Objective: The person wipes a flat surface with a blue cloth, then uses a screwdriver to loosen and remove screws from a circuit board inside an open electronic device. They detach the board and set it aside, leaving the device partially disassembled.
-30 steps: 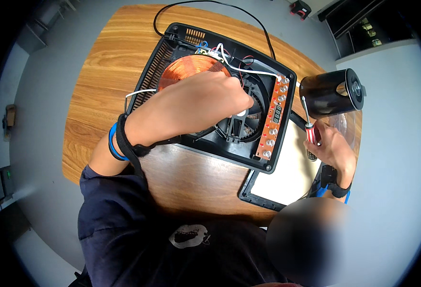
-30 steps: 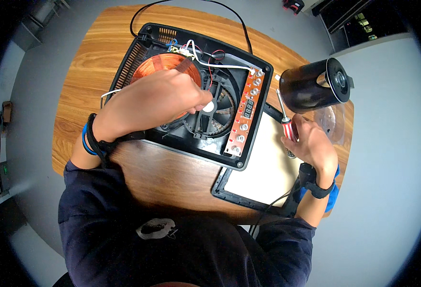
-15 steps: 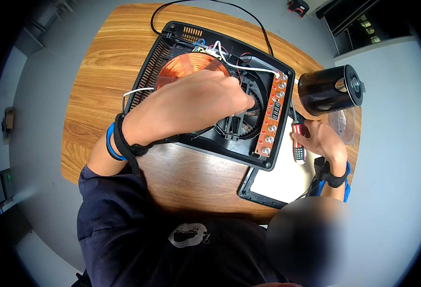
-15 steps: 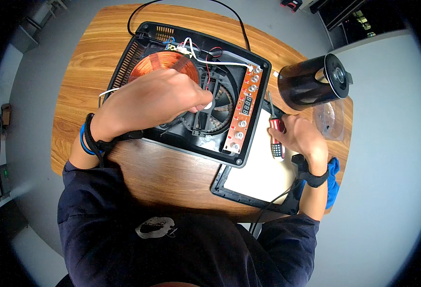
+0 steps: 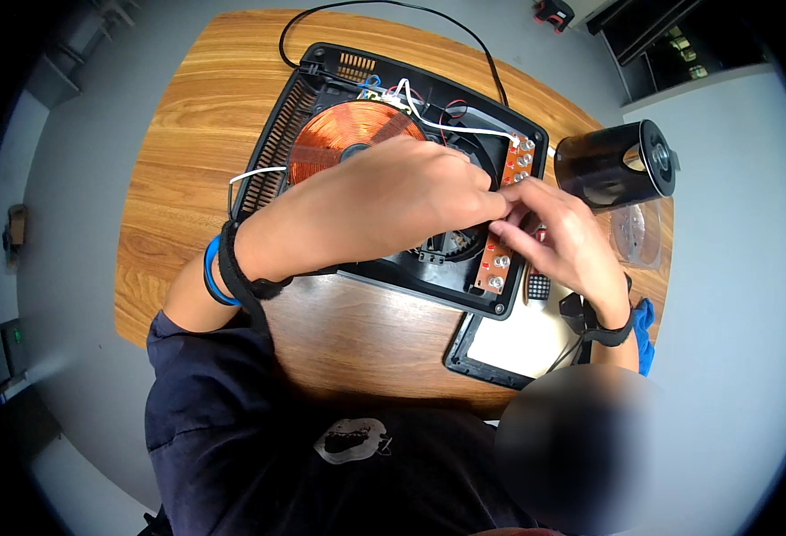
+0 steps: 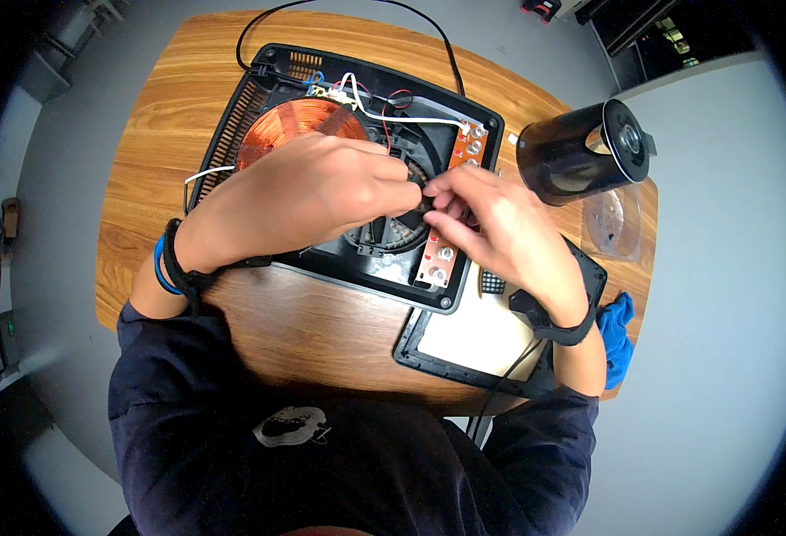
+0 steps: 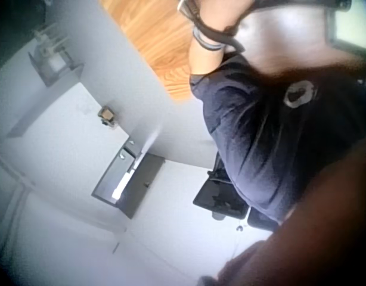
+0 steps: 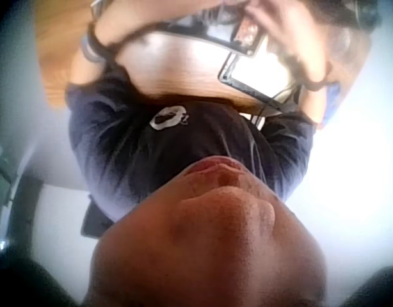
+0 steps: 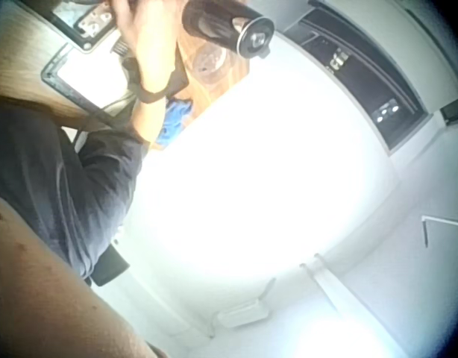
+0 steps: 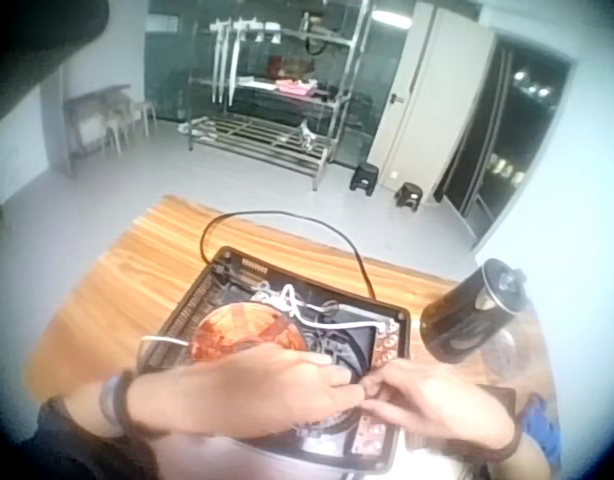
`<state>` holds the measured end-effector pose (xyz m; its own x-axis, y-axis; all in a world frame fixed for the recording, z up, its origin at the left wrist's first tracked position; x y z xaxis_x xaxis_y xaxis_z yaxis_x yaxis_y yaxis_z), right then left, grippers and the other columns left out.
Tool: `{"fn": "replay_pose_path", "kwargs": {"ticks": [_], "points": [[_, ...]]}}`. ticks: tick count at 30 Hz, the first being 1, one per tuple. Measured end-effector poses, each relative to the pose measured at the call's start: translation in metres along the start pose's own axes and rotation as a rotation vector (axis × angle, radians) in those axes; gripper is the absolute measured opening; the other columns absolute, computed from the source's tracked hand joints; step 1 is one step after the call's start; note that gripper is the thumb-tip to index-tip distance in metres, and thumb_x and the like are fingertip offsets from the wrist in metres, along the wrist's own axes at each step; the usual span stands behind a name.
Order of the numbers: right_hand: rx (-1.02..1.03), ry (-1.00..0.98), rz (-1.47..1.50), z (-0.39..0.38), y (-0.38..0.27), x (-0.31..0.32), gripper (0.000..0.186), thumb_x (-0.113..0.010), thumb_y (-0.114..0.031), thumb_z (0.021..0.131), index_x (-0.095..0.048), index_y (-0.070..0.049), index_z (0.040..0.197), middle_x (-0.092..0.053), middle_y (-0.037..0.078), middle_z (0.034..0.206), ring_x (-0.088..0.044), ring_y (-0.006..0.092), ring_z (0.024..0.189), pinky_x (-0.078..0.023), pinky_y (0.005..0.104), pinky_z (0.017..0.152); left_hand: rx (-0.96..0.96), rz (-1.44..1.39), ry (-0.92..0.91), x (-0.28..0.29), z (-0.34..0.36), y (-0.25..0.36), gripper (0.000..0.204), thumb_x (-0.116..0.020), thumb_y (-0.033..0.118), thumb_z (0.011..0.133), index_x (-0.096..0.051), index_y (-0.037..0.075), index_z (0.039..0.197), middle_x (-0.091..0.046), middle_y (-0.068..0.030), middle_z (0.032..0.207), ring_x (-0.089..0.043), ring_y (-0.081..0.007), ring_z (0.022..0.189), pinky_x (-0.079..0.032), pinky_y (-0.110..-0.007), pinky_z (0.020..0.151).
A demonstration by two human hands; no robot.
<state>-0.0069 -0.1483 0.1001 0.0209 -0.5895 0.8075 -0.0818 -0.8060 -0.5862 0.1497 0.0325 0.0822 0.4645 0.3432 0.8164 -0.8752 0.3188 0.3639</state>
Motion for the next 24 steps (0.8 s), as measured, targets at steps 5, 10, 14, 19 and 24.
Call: {"fn": "replay_pose_path", "kwargs": {"ticks": [5, 10, 14, 19, 24], "points": [[0.193, 0.040, -0.032, 0.009, -0.005, -0.014, 0.024, -0.082, -0.020, 0.107, -0.073, 0.001, 0.111, -0.073, 0.019, 0.097, -0.074, 0.0428, 0.088, -0.058, 0.0503, 0.077, -0.009, 0.004, 0.045, 0.003, 0.004, 0.003, 0.015, -0.077, 0.011, 0.097, -0.077, 0.005, 0.111, -0.075, -0.0054, 0.096, -0.077, -0.0269, 0.098, -0.064, -0.039, 0.079], [0.173, 0.038, -0.024, 0.013, -0.012, -0.014, 0.024, -0.083, -0.020, 0.107, -0.074, 0.002, 0.108, -0.073, 0.018, 0.095, -0.074, 0.0425, 0.087, -0.059, 0.0496, 0.077, 0.017, 0.026, 0.055, 0.004, 0.003, 0.003, 0.014, -0.078, 0.011, 0.096, -0.077, 0.004, 0.109, -0.076, -0.0057, 0.094, -0.077, -0.0265, 0.095, -0.064, -0.039, 0.078], [0.135, 0.021, 0.020, 0.014, -0.011, -0.017, 0.022, -0.083, -0.018, 0.106, -0.074, 0.002, 0.108, -0.073, 0.018, 0.092, -0.074, 0.0404, 0.085, -0.059, 0.0482, 0.076, 0.034, 0.016, 0.063, 0.004, 0.001, 0.002, 0.014, -0.077, 0.011, 0.097, -0.077, 0.004, 0.109, -0.076, -0.0057, 0.095, -0.077, -0.0264, 0.095, -0.064, -0.039, 0.080], [0.148, 0.031, 0.024, 0.013, -0.011, -0.017, 0.017, -0.081, -0.016, 0.105, -0.076, 0.001, 0.108, -0.073, 0.017, 0.089, -0.074, 0.0394, 0.082, -0.060, 0.0478, 0.075, 0.038, 0.058, 0.005, 0.004, 0.004, 0.002, 0.014, -0.076, 0.011, 0.098, -0.076, 0.005, 0.110, -0.077, -0.0065, 0.096, -0.078, -0.0271, 0.097, -0.064, -0.039, 0.082], [0.159, 0.049, 0.019, 0.016, -0.011, -0.018, 0.015, -0.076, -0.015, 0.102, -0.073, 0.000, 0.103, -0.072, 0.017, 0.087, -0.074, 0.0396, 0.080, -0.060, 0.0489, 0.075, 0.071, 0.062, -0.039, 0.004, 0.003, 0.002, 0.015, -0.075, 0.013, 0.100, -0.074, 0.006, 0.114, -0.077, -0.0062, 0.098, -0.078, -0.0280, 0.098, -0.064, -0.041, 0.083]]}}
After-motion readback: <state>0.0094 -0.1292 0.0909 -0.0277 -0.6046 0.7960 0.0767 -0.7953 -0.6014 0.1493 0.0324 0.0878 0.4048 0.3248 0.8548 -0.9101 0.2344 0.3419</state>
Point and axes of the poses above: each hand's wrist, its own z-axis towards the middle knuckle, its own x-axis out of the back of the hand, y = z × x, the point moved 3 cm from there along z, towards the middle knuckle
